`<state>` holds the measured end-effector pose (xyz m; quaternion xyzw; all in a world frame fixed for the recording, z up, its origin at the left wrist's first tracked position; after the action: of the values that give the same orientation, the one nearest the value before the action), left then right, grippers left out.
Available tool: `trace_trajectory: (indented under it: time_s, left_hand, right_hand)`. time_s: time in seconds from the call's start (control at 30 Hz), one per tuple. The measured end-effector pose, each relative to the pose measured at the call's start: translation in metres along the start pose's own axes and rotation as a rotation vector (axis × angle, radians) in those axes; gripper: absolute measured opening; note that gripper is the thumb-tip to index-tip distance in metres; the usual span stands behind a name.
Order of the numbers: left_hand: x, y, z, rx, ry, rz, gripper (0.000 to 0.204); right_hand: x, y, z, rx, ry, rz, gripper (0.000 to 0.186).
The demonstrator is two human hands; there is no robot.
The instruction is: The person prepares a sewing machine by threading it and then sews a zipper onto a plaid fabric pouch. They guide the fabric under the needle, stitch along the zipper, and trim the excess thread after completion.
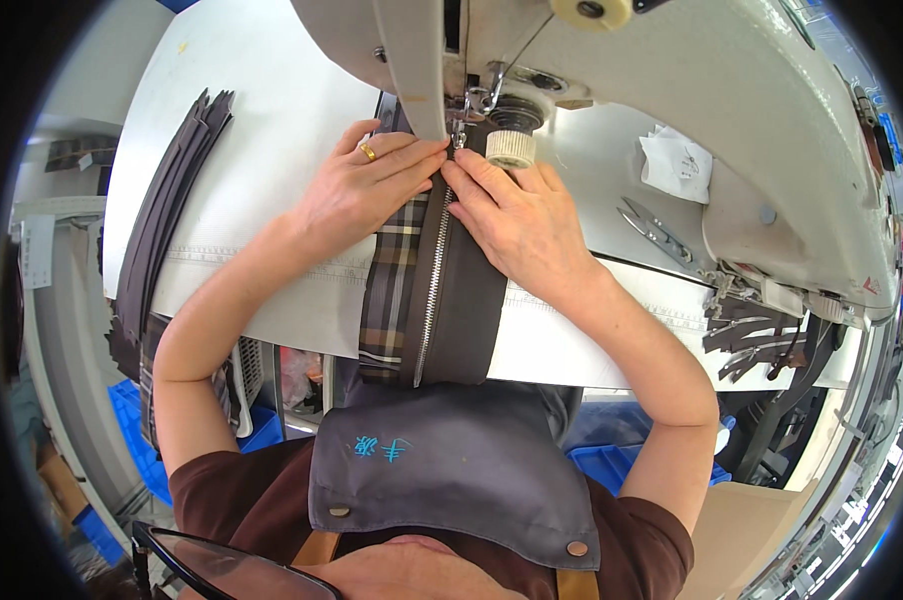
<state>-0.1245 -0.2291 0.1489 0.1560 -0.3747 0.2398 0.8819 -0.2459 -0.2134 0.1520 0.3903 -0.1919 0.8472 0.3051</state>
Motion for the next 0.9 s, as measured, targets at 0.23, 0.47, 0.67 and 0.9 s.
trace_trajectory:
  time_s: [0.23, 0.47, 0.67, 0.9]
  left_hand:
    - [-0.001, 0.0, 0.01, 0.049, -0.041, -0.027, 0.033]
    - [-0.004, -0.004, 0.005, 0.034, 0.003, -0.034, 0.029]
    - [0.028, 0.022, -0.012, 0.147, -0.096, 0.13, 0.034]
    - [0.154, -0.075, -0.11, 0.54, 0.156, 0.523, 0.014]
  right_hand:
    - [0.0, 0.002, 0.0, -0.016, -0.028, -0.003, 0.035]
    - [0.0, -0.001, 0.002, -0.01, -0.053, -0.022, 0.038]
    - [0.002, -0.002, 0.005, -0.012, -0.066, -0.008, 0.043]
    - [0.0, -0.003, 0.002, -0.011, -0.061, -0.002, 0.038]
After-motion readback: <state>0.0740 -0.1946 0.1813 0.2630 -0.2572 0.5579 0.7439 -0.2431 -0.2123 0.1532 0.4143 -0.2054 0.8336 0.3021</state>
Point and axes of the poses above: each hand's wrist, its own z-axis towards the middle knuckle, its own x-axis out of the back of the hand, y = z × x, the point moved 7 cm from there along z, towards the middle knuckle, and after that the axes turned 10 degrees about y, right-handed, at the moved point
